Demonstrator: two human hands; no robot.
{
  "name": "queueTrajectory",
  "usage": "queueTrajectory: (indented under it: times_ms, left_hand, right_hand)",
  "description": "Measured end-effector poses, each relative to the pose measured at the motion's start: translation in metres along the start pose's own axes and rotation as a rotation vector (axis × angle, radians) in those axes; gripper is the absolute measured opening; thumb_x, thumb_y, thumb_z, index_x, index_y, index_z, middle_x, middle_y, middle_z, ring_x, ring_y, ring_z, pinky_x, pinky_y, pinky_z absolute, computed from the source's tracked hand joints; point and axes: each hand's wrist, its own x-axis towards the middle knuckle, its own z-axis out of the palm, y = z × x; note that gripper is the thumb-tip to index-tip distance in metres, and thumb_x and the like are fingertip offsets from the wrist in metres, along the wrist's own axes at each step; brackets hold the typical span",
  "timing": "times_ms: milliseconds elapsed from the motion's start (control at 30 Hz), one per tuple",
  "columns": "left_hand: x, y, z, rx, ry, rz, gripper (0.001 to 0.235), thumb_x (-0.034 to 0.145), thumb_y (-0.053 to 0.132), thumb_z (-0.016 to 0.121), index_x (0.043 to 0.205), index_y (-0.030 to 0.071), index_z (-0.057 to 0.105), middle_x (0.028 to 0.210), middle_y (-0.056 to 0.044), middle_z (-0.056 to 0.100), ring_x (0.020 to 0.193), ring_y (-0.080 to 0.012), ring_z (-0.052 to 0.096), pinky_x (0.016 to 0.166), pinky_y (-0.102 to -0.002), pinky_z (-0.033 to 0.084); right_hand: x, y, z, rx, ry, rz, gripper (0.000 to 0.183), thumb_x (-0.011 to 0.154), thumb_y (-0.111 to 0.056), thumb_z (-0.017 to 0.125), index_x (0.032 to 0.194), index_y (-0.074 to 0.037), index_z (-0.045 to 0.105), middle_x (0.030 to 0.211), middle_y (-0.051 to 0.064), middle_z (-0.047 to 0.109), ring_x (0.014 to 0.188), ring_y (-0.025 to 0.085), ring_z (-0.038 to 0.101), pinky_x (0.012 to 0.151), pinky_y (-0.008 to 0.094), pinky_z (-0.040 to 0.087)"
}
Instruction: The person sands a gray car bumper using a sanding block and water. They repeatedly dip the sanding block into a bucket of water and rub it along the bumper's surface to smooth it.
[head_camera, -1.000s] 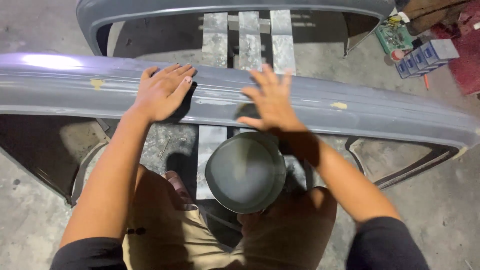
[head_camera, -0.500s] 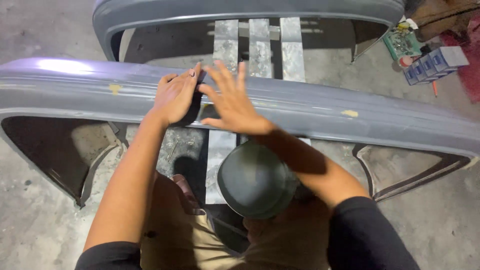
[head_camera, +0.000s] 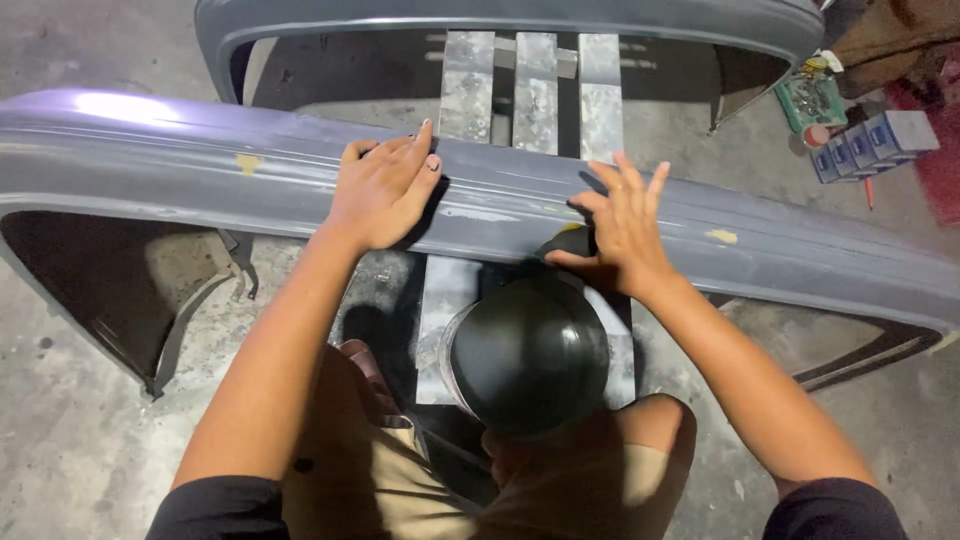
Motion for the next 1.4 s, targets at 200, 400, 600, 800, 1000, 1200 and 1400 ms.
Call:
queueTrajectory:
  times_ms: [200,400,600,800,1000,1200,1400]
  left_hand:
    - [0.002,0.004,-0.008,0.023,-0.089,-0.029,0.075,0.111,0.055,0.008,0.162,0.005,0.030,0.149,-0.012,0.057,0.144,-0.0222,0.046,0.115,-0.048,0.021]
    - [0.011,-0.004,-0.005,0.018,-0.114,-0.051,0.065,0.111,0.039,0.002,0.165,0.007,0.016,0.156,-0.010,0.051,0.148,-0.0210,0.041,0.120,-0.048,0.019]
    - [0.005,0.004,-0.012,0.071,-0.128,-0.066,0.065,0.110,0.031,0.002,0.165,0.002,0.020,0.154,-0.014,0.052,0.147,-0.0265,0.043,0.117,-0.051,0.023]
    - [0.005,0.005,-0.006,0.116,-0.114,-0.047,0.065,0.113,0.036,0.008,0.165,0.002,0.028,0.154,-0.012,0.054,0.145,-0.0257,0.044,0.115,-0.050,0.023]
    - [0.008,0.003,0.004,0.215,-0.083,-0.057,0.072,0.114,0.058,0.022,0.165,0.011,0.036,0.152,-0.010,0.056,0.145,-0.0255,0.045,0.116,-0.052,0.022]
    - [0.025,0.074,0.006,0.305,-0.193,-0.105,0.083,0.106,0.073,0.019,0.161,0.016,0.040,0.159,-0.008,0.048,0.149,-0.0273,0.040,0.117,-0.060,0.022]
    - [0.021,0.090,0.007,0.343,-0.174,-0.078,0.095,0.098,0.081,0.029,0.159,0.010,0.043,0.162,-0.014,0.045,0.153,-0.0316,0.034,0.119,-0.061,0.023]
  right_hand:
    - [0.056,-0.048,0.036,-0.023,0.068,-0.216,0.070,0.080,-0.077,0.073,0.116,-0.019,0.057,0.149,0.016,0.047,0.144,0.044,0.034,0.109,0.078,0.004]
    - [0.102,-0.124,0.055,0.079,0.104,-0.183,0.097,0.068,-0.047,0.097,0.133,-0.011,0.035,0.155,0.034,0.028,0.148,0.058,0.017,0.109,0.087,0.000]
    - [0.052,-0.063,0.045,0.087,0.136,-0.172,0.119,0.070,-0.059,0.093,0.155,-0.018,0.022,0.160,0.033,0.024,0.151,0.059,0.014,0.110,0.087,-0.001]
    - [-0.032,0.026,-0.029,-0.029,0.044,-0.075,0.085,0.073,-0.065,0.083,0.129,-0.010,0.051,0.152,0.028,0.040,0.147,0.054,0.025,0.110,0.081,-0.001]
    - [-0.082,0.073,-0.059,-0.036,0.057,-0.002,0.078,0.081,-0.066,0.079,0.126,-0.011,0.049,0.150,0.025,0.042,0.146,0.054,0.028,0.111,0.080,-0.004]
    - [-0.047,0.052,-0.017,0.017,0.131,-0.130,0.066,0.088,-0.070,0.072,0.119,-0.016,0.052,0.148,0.022,0.047,0.146,0.048,0.030,0.110,0.077,-0.008]
    - [-0.027,0.021,0.011,0.118,0.224,-0.192,0.065,0.093,-0.068,0.066,0.130,-0.017,0.051,0.156,0.023,0.038,0.149,0.049,0.026,0.111,0.080,-0.006]
